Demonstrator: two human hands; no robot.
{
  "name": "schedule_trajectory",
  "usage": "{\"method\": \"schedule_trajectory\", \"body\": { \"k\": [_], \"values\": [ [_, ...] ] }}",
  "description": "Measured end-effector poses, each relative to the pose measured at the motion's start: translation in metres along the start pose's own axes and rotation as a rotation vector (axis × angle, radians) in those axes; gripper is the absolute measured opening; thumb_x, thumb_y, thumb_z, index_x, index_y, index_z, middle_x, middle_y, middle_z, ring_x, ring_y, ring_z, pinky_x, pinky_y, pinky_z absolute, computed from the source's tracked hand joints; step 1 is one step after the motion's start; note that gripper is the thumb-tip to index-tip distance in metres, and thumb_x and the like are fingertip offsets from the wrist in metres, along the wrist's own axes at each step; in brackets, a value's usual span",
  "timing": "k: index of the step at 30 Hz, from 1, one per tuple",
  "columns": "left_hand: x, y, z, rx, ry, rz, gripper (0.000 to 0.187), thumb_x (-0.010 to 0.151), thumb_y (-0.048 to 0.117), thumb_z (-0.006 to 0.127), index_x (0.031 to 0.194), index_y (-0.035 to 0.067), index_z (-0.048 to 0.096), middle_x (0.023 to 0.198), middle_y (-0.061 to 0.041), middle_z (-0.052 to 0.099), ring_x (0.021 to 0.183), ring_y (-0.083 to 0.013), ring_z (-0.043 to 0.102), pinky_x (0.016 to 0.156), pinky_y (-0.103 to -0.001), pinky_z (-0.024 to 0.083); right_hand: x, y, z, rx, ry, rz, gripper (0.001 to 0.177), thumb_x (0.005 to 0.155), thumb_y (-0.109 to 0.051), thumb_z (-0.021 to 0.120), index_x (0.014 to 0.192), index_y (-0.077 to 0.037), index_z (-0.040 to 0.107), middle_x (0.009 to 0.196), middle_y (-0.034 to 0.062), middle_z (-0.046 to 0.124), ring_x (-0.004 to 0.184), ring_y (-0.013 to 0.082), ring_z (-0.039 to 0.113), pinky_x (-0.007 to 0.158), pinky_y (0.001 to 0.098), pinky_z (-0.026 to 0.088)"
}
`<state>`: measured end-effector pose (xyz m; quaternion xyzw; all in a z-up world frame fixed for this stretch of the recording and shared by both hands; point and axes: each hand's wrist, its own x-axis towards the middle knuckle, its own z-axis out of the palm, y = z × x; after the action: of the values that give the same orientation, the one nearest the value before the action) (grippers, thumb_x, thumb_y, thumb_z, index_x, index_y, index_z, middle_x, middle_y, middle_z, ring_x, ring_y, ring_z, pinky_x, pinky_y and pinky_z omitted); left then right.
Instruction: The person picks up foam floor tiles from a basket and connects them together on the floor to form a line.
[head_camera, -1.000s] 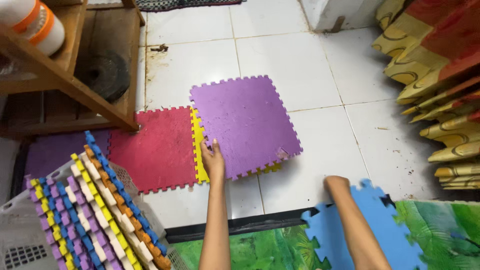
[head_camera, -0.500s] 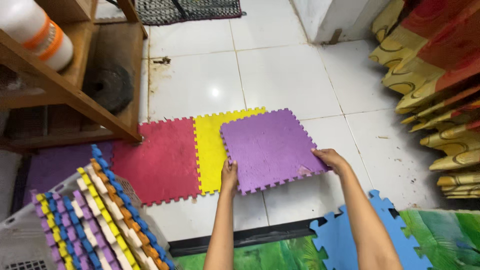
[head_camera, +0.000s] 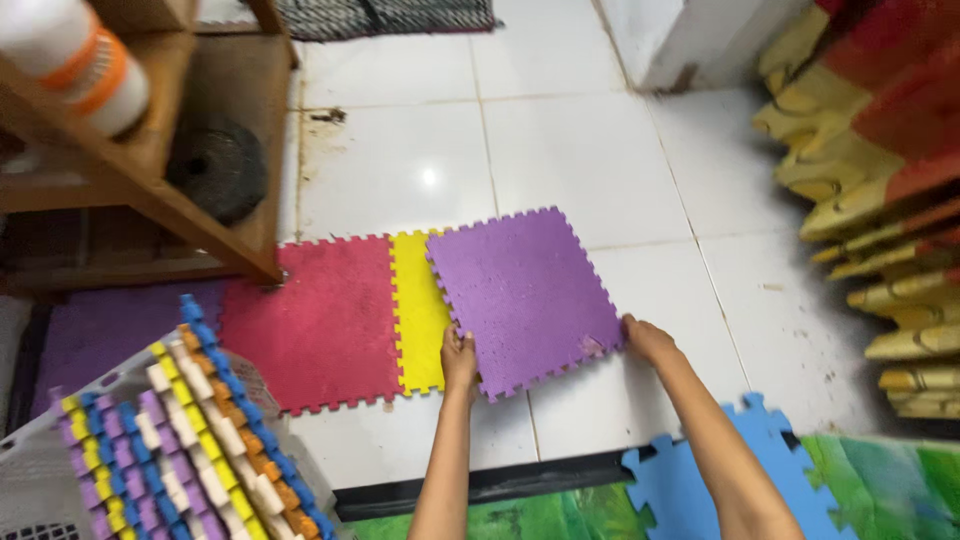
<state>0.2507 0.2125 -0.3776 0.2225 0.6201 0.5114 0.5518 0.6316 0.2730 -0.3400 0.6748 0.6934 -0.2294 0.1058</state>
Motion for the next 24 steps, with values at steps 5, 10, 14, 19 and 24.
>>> {"method": "schedule_trajectory", "body": {
  "k": [5, 10, 14, 19, 24],
  "values": [
    [-0.007, -0.032, 0.02, -0.004, -0.016, 0.158, 0.034, 0.103, 0.009, 0.054, 0.136, 0.003, 0.052, 0.121, -0.011, 0.068, 0.109, -0.0151, 0.062, 0.094, -0.029, 0.048, -0.042, 0.06, 0.041, 0.148, 0.165, 0.041, 0.032, 0.088, -0.025, 0.07, 0.112, -0.006, 0.062, 0.099, 0.0172, 0.075, 0.092, 0.0376, 0.072, 0.08, 0.0484, 0.056],
    [-0.027, -0.057, 0.065, -0.059, -0.05, 0.026, 0.038, 0.102, 0.013, 0.054, 0.14, 0.008, 0.051, 0.106, -0.006, 0.065, 0.091, -0.0116, 0.056, 0.083, -0.028, 0.048, -0.088, 0.135, 0.052, 0.177, -0.481, -0.014, 0.033, 0.076, -0.034, 0.077, 0.102, -0.015, 0.08, 0.105, 0.0079, 0.084, 0.096, 0.0277, 0.078, 0.085, 0.0375, 0.06],
    [-0.048, -0.064, 0.097, 0.023, -0.107, 0.028, 0.038, 0.103, 0.013, 0.055, 0.14, 0.009, 0.052, 0.1, -0.001, 0.063, 0.085, -0.009, 0.052, 0.08, -0.024, 0.045, -0.125, 0.153, 0.072, -0.074, -0.573, 0.069, 0.056, 0.074, -0.044, 0.087, 0.124, -0.023, 0.072, 0.127, 0.0016, 0.072, 0.119, 0.0262, 0.064, 0.103, 0.0481, 0.048],
    [-0.053, -0.086, 0.122, 0.099, -0.137, 0.131, 0.035, 0.103, 0.012, 0.059, 0.137, 0.006, 0.058, 0.094, -0.005, 0.061, 0.084, -0.0118, 0.052, 0.077, -0.027, 0.045, -0.165, 0.172, 0.079, -0.432, -0.848, 0.598, 0.044, 0.09, -0.043, 0.063, 0.126, -0.019, 0.074, 0.128, 0.0086, 0.074, 0.112, 0.0327, 0.071, 0.109, 0.066, 0.03],
    [-0.055, -0.084, 0.136, -0.029, -0.21, 0.118, 0.034, 0.102, 0.013, 0.057, 0.136, 0.006, 0.056, 0.103, -0.004, 0.068, 0.089, -0.0101, 0.058, 0.08, -0.026, 0.048, -0.196, 0.186, 0.072, -0.385, -0.441, 0.664, 0.039, 0.098, -0.034, 0.053, 0.126, -0.016, 0.074, 0.135, 0.0138, 0.068, 0.116, 0.0387, 0.068, 0.107, 0.0783, 0.029]
  ]
}}
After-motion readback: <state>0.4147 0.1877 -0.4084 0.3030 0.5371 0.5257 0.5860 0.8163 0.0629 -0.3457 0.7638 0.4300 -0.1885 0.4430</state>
